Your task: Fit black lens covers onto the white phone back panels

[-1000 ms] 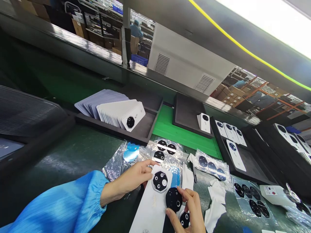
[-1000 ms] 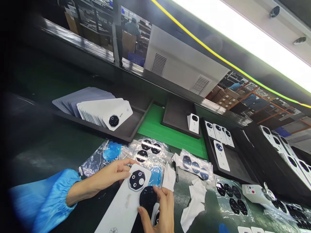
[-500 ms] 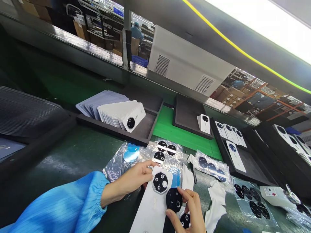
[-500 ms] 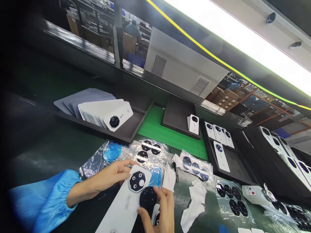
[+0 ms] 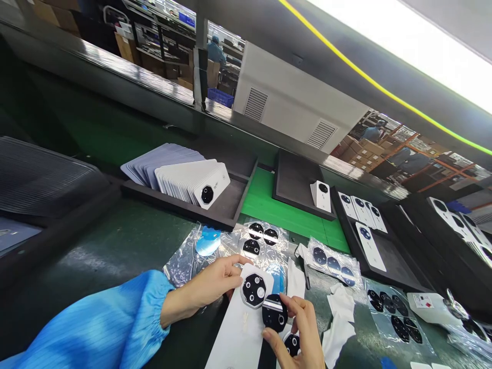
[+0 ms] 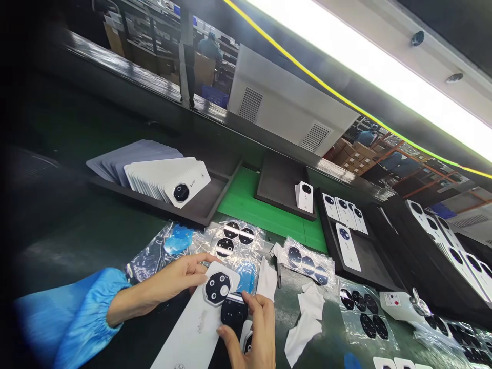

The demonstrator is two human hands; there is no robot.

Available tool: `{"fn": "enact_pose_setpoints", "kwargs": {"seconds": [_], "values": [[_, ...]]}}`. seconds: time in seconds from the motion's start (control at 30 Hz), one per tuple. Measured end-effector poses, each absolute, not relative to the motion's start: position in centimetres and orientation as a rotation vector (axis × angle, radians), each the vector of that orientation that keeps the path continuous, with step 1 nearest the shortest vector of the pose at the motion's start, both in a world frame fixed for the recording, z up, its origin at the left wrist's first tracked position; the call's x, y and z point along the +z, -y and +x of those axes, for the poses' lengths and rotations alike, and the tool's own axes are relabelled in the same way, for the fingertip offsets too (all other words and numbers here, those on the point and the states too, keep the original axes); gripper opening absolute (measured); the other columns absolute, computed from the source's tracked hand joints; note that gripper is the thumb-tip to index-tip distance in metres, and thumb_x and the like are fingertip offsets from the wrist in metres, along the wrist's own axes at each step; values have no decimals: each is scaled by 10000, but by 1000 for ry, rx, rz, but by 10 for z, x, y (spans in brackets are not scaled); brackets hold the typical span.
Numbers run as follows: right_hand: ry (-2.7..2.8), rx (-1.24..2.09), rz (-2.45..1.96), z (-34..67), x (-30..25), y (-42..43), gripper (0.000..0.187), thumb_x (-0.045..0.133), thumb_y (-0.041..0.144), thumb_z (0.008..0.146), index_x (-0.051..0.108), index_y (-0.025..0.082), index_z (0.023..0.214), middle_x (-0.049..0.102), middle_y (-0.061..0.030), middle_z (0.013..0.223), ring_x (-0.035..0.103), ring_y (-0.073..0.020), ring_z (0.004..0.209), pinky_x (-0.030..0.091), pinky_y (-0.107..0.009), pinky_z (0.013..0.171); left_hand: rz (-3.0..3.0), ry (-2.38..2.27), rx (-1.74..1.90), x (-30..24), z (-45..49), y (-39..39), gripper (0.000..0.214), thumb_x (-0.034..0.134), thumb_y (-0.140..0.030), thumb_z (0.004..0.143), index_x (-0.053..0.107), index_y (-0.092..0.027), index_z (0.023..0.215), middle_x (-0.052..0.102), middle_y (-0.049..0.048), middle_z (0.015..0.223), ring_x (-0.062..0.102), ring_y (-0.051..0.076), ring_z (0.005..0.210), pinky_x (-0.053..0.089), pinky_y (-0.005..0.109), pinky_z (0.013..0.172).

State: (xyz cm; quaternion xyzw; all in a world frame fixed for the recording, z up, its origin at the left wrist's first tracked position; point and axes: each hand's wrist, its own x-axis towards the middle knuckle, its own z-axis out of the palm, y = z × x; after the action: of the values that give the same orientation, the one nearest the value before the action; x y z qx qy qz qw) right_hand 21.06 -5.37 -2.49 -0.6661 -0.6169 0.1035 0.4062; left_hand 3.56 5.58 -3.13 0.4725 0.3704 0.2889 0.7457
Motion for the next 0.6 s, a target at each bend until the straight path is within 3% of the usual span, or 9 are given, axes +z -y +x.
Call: {"fn": "enact_pose_setpoints", "kwargs": {"seconds": [0.6], "values": [[1572, 253, -1666, 210, -23, 54, 392, 528, 559, 855, 596, 273, 1114, 522, -62, 926, 553, -225, 816, 503, -330, 703, 1110, -783, 567, -20, 29, -55, 418, 554, -247, 679, 559, -140, 1084, 465, -99, 519, 494, 116, 530, 359, 219, 538]]}}
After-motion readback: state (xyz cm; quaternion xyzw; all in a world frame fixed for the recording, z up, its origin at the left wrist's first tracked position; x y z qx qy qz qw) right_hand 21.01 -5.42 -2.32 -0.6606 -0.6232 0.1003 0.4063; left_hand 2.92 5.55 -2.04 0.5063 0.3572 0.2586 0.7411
